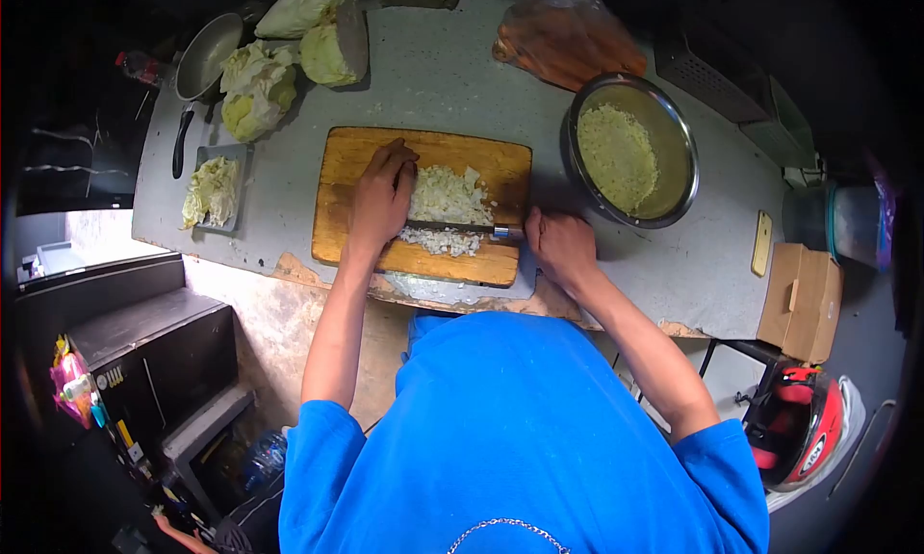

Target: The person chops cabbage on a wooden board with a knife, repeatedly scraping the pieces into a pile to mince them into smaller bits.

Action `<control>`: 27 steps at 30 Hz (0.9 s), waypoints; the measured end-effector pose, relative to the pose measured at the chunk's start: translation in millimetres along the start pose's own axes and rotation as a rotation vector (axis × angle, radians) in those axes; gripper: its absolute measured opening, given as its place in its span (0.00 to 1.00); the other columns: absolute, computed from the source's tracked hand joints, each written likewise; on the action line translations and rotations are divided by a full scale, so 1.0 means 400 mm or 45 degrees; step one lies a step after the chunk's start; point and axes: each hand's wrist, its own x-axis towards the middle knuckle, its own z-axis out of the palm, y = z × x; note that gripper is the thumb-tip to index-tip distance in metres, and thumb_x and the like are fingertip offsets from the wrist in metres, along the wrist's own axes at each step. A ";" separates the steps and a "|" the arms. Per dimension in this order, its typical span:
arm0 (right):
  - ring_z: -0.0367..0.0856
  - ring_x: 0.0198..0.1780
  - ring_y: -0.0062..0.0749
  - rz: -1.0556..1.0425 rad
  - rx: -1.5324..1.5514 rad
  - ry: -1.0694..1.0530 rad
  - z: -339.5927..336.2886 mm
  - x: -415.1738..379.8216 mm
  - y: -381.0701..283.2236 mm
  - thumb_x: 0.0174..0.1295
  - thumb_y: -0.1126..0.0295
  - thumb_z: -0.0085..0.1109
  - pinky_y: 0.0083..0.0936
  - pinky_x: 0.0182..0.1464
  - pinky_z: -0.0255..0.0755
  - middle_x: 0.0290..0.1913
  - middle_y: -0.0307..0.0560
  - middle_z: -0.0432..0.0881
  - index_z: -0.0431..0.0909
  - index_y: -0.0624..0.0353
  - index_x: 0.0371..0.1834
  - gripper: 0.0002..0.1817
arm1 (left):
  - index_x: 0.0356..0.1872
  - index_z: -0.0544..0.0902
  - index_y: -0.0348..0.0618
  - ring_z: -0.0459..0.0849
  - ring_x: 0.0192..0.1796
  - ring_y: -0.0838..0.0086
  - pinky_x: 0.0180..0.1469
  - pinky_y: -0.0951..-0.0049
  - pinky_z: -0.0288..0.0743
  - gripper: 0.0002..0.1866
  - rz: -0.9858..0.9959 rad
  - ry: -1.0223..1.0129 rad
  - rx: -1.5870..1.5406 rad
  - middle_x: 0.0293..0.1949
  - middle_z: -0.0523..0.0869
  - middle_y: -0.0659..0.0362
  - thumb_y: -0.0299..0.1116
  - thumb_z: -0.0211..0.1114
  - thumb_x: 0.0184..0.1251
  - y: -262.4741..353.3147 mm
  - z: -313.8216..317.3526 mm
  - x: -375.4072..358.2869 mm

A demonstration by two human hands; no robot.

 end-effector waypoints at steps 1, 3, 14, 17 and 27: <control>0.83 0.22 0.54 -0.014 0.000 -0.003 -0.032 0.010 -0.012 0.74 0.61 0.52 0.48 0.32 0.79 0.20 0.54 0.83 0.83 0.58 0.16 0.26 | 0.49 0.86 0.34 0.83 0.66 0.47 0.70 0.53 0.73 0.12 -0.007 -0.006 -0.029 0.52 0.88 0.42 0.28 0.56 0.78 -0.010 0.002 -0.004; 0.82 0.23 0.53 -0.144 -0.103 0.124 -0.103 0.030 -0.044 0.75 0.60 0.51 0.47 0.33 0.77 0.21 0.54 0.83 0.83 0.59 0.17 0.27 | 0.49 0.86 0.34 0.83 0.66 0.47 0.69 0.53 0.74 0.12 -0.004 -0.021 -0.051 0.53 0.88 0.42 0.29 0.56 0.78 -0.020 -0.009 0.000; 0.84 0.28 0.49 -0.042 -0.071 0.038 -0.047 0.028 -0.036 0.74 0.62 0.54 0.48 0.39 0.72 0.23 0.51 0.84 0.82 0.57 0.17 0.24 | 0.48 0.86 0.34 0.83 0.67 0.47 0.76 0.54 0.69 0.13 0.014 -0.025 -0.068 0.53 0.89 0.43 0.29 0.55 0.79 -0.023 -0.014 -0.001; 0.83 0.28 0.50 -0.155 -0.117 0.200 -0.149 0.043 -0.106 0.75 0.61 0.54 0.49 0.38 0.71 0.22 0.52 0.83 0.82 0.57 0.20 0.23 | 0.50 0.86 0.34 0.82 0.68 0.51 0.70 0.56 0.72 0.12 0.069 -0.051 -0.097 0.53 0.90 0.46 0.28 0.55 0.80 -0.037 -0.034 0.003; 0.86 0.30 0.52 -0.018 -0.103 -0.011 -0.038 0.026 -0.056 0.77 0.59 0.52 0.49 0.42 0.74 0.25 0.54 0.86 0.83 0.57 0.18 0.26 | 0.49 0.87 0.36 0.82 0.67 0.47 0.74 0.54 0.71 0.12 0.115 -0.073 0.073 0.60 0.86 0.44 0.29 0.56 0.77 -0.041 -0.036 0.019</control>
